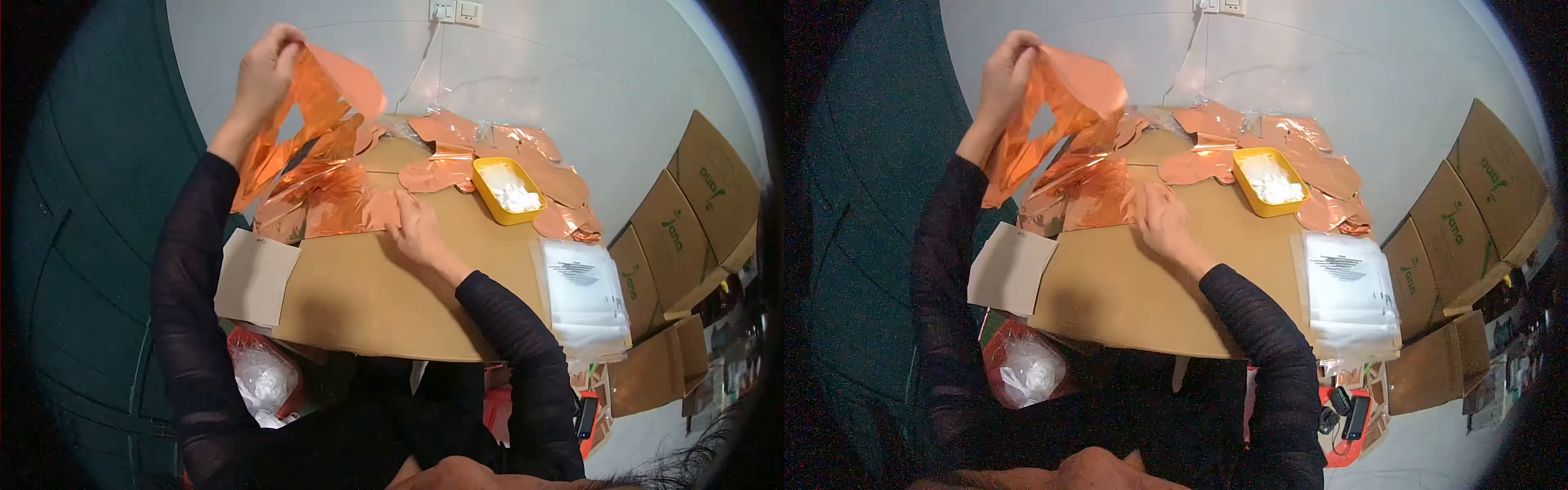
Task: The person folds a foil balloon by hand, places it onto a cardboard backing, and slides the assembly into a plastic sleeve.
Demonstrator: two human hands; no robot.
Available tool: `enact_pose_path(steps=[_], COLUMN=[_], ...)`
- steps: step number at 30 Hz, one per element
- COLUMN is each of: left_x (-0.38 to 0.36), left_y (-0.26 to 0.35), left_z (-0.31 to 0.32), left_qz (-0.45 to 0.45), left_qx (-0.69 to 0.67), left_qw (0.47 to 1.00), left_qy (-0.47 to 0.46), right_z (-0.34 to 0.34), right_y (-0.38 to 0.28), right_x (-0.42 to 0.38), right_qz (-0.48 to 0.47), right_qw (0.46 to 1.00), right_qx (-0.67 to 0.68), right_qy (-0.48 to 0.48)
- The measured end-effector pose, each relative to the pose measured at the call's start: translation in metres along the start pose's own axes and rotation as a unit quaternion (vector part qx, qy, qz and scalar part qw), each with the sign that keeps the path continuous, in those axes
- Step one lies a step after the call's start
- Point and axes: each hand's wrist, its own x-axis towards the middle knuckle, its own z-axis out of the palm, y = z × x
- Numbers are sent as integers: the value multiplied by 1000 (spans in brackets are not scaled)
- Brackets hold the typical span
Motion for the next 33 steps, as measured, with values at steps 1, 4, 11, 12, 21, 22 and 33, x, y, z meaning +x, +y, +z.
enact_pose_path(steps=[1, 4, 11, 12, 21, 22, 33], left_x=[-11, -51, -155, -167, -228, -225, -213], left_y=[14, 47, 105, 112, 141, 146, -1], left_z=[1, 7, 14, 14, 9, 4, 71], left_qz=[-22, 54, 210, 219, 230, 209, -125], left_qx=[-8, 49, -40, -52, -203, -247, 88], left_qw=[999, 990, 958, 954, 897, 881, 793], left_qy=[-45, -125, -194, -198, -317, -345, -590], right_z=[-3, -37, -89, -91, -100, -99, -93], right_y=[-3, -27, -40, -32, 3, 0, -9], right_x=[7, 23, 3, -3, -80, -89, -118], right_qz=[-16, -47, -108, -142, -206, -203, -185], right_qw=[997, 970, 944, 955, 966, 967, 976], right_qx=[25, 100, 218, 178, 71, 90, 81], right_qy=[74, 215, 223, 190, -138, -126, -85])
